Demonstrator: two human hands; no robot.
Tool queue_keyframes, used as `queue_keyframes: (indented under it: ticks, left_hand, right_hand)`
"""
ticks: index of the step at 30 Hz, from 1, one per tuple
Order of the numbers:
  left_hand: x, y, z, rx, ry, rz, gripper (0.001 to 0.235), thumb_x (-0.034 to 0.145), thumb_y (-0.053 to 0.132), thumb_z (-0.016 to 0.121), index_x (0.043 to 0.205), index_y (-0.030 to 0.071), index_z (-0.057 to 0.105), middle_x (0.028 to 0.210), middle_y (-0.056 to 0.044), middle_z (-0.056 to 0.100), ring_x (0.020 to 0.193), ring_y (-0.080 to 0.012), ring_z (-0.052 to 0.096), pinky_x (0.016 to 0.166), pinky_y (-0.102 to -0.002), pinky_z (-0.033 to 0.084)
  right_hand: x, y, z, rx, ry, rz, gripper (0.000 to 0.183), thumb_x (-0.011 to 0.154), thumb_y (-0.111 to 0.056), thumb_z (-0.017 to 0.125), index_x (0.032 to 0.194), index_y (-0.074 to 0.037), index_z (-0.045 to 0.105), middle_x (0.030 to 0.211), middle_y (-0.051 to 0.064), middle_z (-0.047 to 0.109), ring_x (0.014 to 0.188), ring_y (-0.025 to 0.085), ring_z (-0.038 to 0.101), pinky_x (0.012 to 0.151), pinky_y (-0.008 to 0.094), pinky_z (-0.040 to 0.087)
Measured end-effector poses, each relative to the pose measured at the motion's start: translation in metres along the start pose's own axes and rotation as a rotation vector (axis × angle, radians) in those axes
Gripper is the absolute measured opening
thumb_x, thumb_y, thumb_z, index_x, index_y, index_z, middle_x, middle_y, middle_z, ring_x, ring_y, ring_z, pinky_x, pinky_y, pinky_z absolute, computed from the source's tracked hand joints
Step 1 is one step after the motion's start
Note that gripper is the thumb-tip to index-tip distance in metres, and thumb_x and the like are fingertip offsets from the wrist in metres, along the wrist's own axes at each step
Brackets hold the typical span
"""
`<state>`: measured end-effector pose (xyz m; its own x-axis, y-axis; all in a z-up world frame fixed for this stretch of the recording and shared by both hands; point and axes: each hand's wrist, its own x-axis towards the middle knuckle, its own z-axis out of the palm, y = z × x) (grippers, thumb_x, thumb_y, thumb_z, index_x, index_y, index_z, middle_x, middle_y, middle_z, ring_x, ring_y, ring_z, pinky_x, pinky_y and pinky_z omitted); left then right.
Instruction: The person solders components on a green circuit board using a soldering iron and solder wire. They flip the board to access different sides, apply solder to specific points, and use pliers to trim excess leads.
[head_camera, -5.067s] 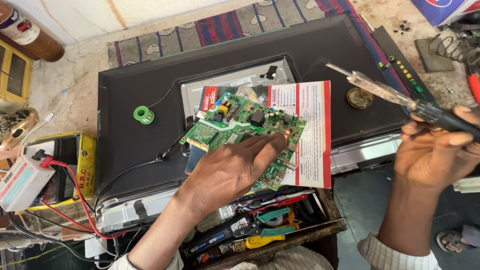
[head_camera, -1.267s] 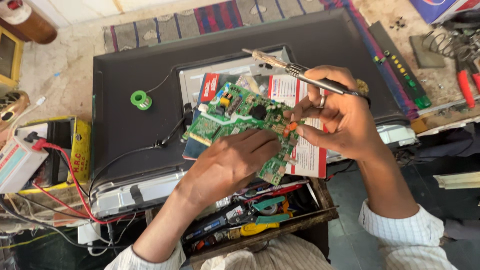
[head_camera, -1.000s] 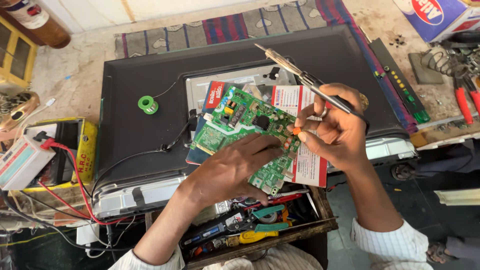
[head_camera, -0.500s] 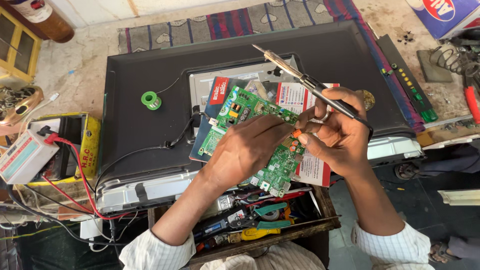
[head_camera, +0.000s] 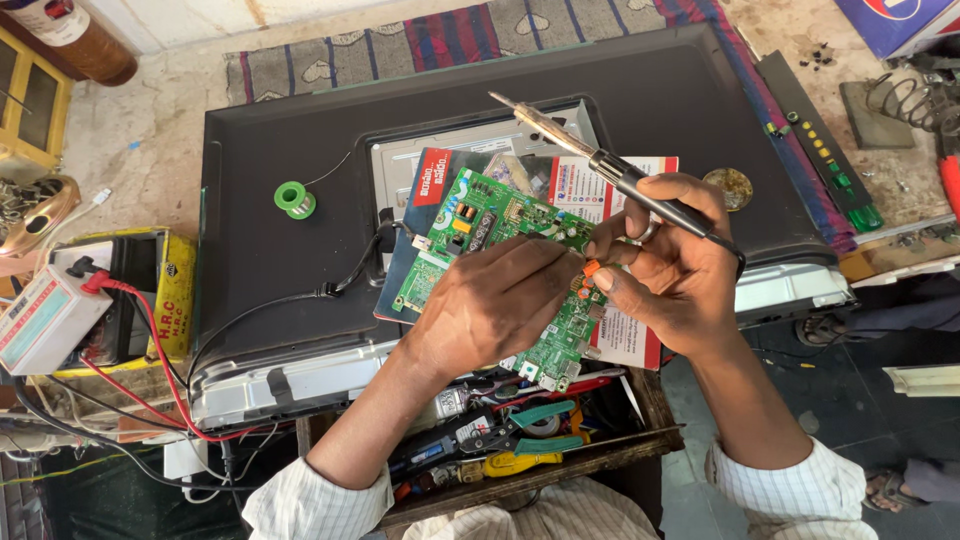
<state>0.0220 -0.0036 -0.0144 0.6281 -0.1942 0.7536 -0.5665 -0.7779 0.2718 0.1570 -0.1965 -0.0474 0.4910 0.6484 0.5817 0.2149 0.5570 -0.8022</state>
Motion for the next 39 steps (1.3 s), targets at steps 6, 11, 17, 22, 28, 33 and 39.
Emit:
queue_keyframes:
  ticks: [6, 11, 17, 22, 28, 33, 39]
  left_hand:
    - [0.0, 0.0, 0.005, 0.005, 0.026, -0.008, 0.024, 0.09, 0.0, 0.076, 0.114, -0.001, 0.072, 0.112, -0.012, 0.068, 0.098, -0.0257, 0.073, 0.079, -0.035, 0.062]
    - [-0.001, 0.0, 0.005, -0.002, 0.034, -0.003, 0.024, 0.091, 0.0, 0.076, 0.114, -0.002, 0.071, 0.113, -0.013, 0.068, 0.098, -0.0262, 0.074, 0.081, -0.035, 0.063]
    - [-0.001, 0.001, 0.005, 0.002, 0.025, -0.016, 0.026, 0.089, 0.0, 0.076, 0.115, -0.001, 0.072, 0.112, -0.013, 0.068, 0.097, -0.0265, 0.074, 0.081, -0.035, 0.063]
    - [-0.001, 0.001, 0.002, 0.001, 0.02, -0.009, 0.028, 0.09, -0.001, 0.075, 0.118, -0.002, 0.071, 0.113, -0.013, 0.068, 0.1, -0.0268, 0.074, 0.083, -0.036, 0.064]
    - [-0.003, -0.003, -0.004, 0.054, 0.029, -0.037, 0.025, 0.093, -0.002, 0.075, 0.118, -0.003, 0.071, 0.113, -0.014, 0.07, 0.099, -0.0262, 0.074, 0.083, -0.034, 0.065]
    - [-0.01, -0.001, -0.021, 0.045, 0.005, -0.142, 0.023, 0.09, -0.001, 0.078, 0.112, -0.001, 0.072, 0.106, -0.012, 0.071, 0.09, -0.0255, 0.074, 0.076, -0.035, 0.062]
    - [-0.008, -0.003, -0.018, 0.029, -0.039, -0.145, 0.02, 0.092, 0.0, 0.078, 0.111, -0.001, 0.072, 0.104, -0.011, 0.071, 0.091, -0.0251, 0.073, 0.077, -0.035, 0.061]
  right_hand:
    - [0.001, 0.0, 0.001, 0.011, -0.004, -0.002, 0.069, 0.094, 0.014, 0.071, 0.151, -0.011, 0.041, 0.116, 0.005, 0.047, 0.114, 0.02, 0.065, 0.102, 0.034, 0.062]
    - [0.001, 0.0, 0.0, -0.009, -0.019, -0.002, 0.07, 0.093, 0.014, 0.071, 0.151, -0.01, 0.042, 0.114, 0.005, 0.048, 0.113, 0.02, 0.065, 0.102, 0.035, 0.063]
    - [0.002, -0.002, 0.001, -0.004, -0.014, 0.005, 0.07, 0.093, 0.014, 0.071, 0.151, -0.01, 0.041, 0.115, 0.005, 0.048, 0.114, 0.02, 0.065, 0.104, 0.035, 0.062]
    - [0.001, -0.005, 0.002, -0.006, -0.01, 0.004, 0.067, 0.093, 0.015, 0.072, 0.148, -0.008, 0.04, 0.117, 0.005, 0.048, 0.114, 0.02, 0.065, 0.103, 0.036, 0.062]
    - [0.004, -0.026, -0.049, -0.301, 0.01, -0.038, 0.072, 0.094, 0.018, 0.071, 0.152, -0.009, 0.038, 0.118, 0.004, 0.051, 0.11, 0.023, 0.07, 0.101, 0.039, 0.063]
    - [0.019, -0.053, -0.119, -0.837, -0.057, -0.053, 0.074, 0.094, 0.024, 0.072, 0.149, -0.007, 0.033, 0.117, 0.007, 0.048, 0.107, 0.023, 0.067, 0.108, 0.04, 0.053]
    - [0.026, -0.048, -0.154, -1.111, -0.201, 0.039, 0.068, 0.095, 0.022, 0.072, 0.147, -0.007, 0.038, 0.118, 0.012, 0.045, 0.105, 0.024, 0.064, 0.1, 0.035, 0.059]
